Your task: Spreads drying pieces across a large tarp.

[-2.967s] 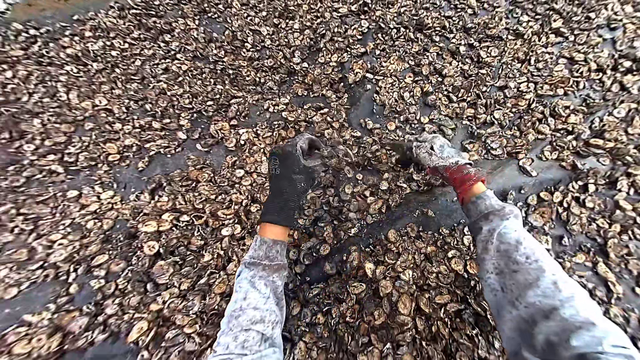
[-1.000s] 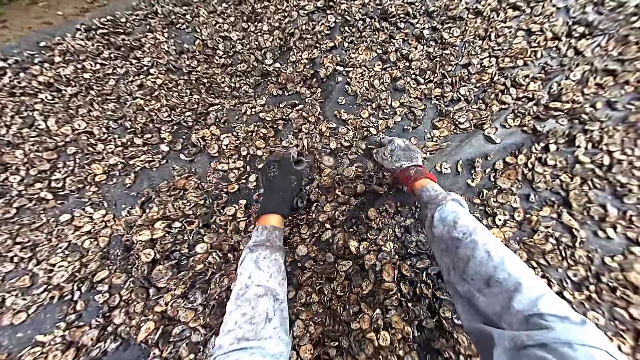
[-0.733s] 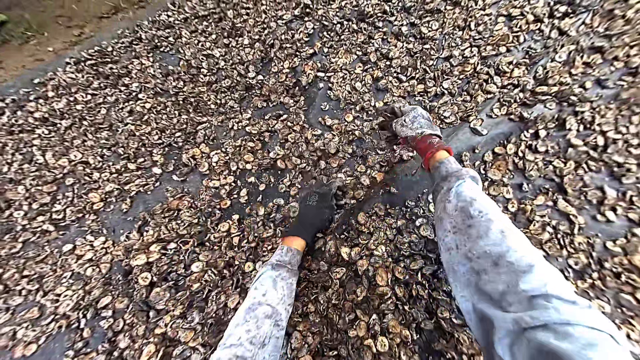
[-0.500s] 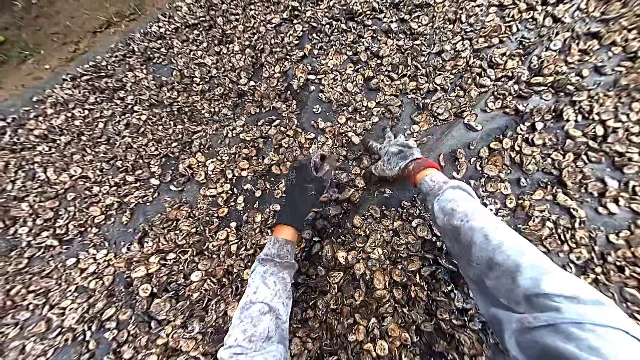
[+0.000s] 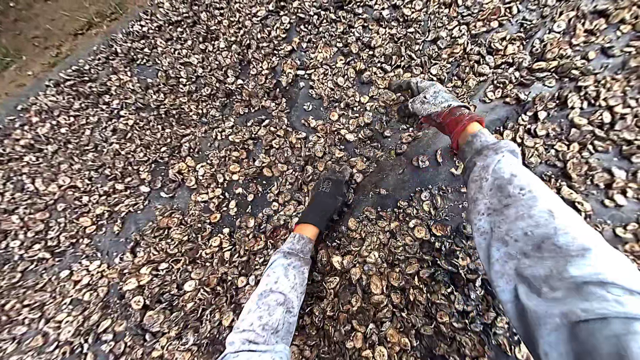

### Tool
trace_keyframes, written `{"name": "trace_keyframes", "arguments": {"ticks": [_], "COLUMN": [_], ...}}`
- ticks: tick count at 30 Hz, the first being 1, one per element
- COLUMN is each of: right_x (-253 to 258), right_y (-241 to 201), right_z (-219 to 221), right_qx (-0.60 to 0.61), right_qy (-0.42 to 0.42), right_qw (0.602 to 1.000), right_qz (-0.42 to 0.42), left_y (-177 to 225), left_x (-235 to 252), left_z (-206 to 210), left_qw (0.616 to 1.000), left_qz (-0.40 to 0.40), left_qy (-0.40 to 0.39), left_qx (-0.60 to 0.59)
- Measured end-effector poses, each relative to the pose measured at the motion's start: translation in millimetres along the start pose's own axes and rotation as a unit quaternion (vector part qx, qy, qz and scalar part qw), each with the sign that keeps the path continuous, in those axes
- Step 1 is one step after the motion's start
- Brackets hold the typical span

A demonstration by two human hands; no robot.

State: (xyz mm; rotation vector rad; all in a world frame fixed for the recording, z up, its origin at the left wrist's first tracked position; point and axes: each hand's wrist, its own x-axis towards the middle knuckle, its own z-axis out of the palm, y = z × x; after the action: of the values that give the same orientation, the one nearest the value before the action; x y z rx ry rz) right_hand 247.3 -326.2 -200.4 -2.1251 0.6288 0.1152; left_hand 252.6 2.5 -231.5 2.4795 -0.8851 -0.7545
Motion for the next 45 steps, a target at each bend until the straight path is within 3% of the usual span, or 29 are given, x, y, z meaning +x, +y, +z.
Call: {"name": "trace_keyframes", "arguments": {"ticks": [2,5,8,10,13,15,17,21,24,27,30,31,33,35,38,40,42,45], "right_x": [4.4,-14.8,-12.9,-16.0,-13.5,-10.5,-11.7,-4.5,5.1,-4.8,-0.1,1.1,7.9,15.0,12.3,18.3,23.6,17.5], "right_y": [7.2,-21.6,1.5,-1.1,11.6,24.7,29.5,10.5,13.6,-12.8,11.0,6.1,4.5,21.9,6.1,16.7,30.4,8.2], "right_z": [-6.6,-16.4,-4.1,-3.2,16.4,28.8,27.2,3.0,-13.9,-32.0,-24.2,-28.1,-26.7,-9.1,11.6,35.3,47.3,29.8], "right_qx": [-0.037,-0.082,-0.120,-0.188,-0.300,-0.347,-0.328,-0.279,-0.244,-0.170,-0.124,-0.093,-0.074,-0.128,-0.263,-0.325,-0.327,-0.276], "right_qy": [0.049,0.071,0.119,0.038,-0.087,-0.118,-0.083,-0.038,0.058,0.059,0.134,0.086,0.062,0.091,-0.023,-0.051,-0.018,0.046], "right_qw": [0.998,0.990,0.985,0.980,0.950,0.930,0.941,0.959,0.967,0.980,0.983,0.992,0.995,0.987,0.965,0.944,0.945,0.960], "right_qz": [0.002,0.091,0.044,0.045,-0.007,-0.022,-0.023,0.039,0.041,0.082,-0.017,0.004,0.027,-0.033,0.010,0.009,-0.018,0.034], "left_y": [6.2,18.0,34.4,40.5,60.0,65.8,66.8,63.3,65.8,62.5,48.9,39.3,14.2,-9.7,-31.7,-35.0,-39.8,-48.4], "left_x": [1.0,25.0,65.0,77.0,95.6,113.0,124.7,137.9,139.4,134.0,115.9,108.1,90.4,61.4,2.6,-17.7,-22.8,-27.7], "left_z": [-8.3,-20.0,-35.5,-31.2,-12.2,3.4,19.9,40.8,36.3,22.9,-0.5,-9.8,-30.7,-48.2,-54.7,-51.7,-46.4,-37.7], "left_qw": [0.997,0.987,0.991,0.991,0.986,0.986,0.986,0.979,0.979,0.979,0.956,0.950,0.956,0.969,0.983,0.987,0.990,0.988], "left_qz": [0.005,0.056,0.086,0.115,0.125,0.119,0.100,0.123,0.133,0.151,0.166,0.162,0.130,0.096,0.046,0.009,-0.001,0.008], "left_qy": [0.047,0.128,0.100,0.064,0.080,0.052,0.018,0.079,0.074,0.131,0.204,0.219,0.224,0.215,0.173,0.159,0.139,0.145], "left_qx": [-0.059,-0.082,-0.020,0.036,0.080,0.108,0.129,0.144,0.133,0.029,-0.131,-0.155,-0.140,-0.070,-0.028,-0.011,0.020,0.050]}}
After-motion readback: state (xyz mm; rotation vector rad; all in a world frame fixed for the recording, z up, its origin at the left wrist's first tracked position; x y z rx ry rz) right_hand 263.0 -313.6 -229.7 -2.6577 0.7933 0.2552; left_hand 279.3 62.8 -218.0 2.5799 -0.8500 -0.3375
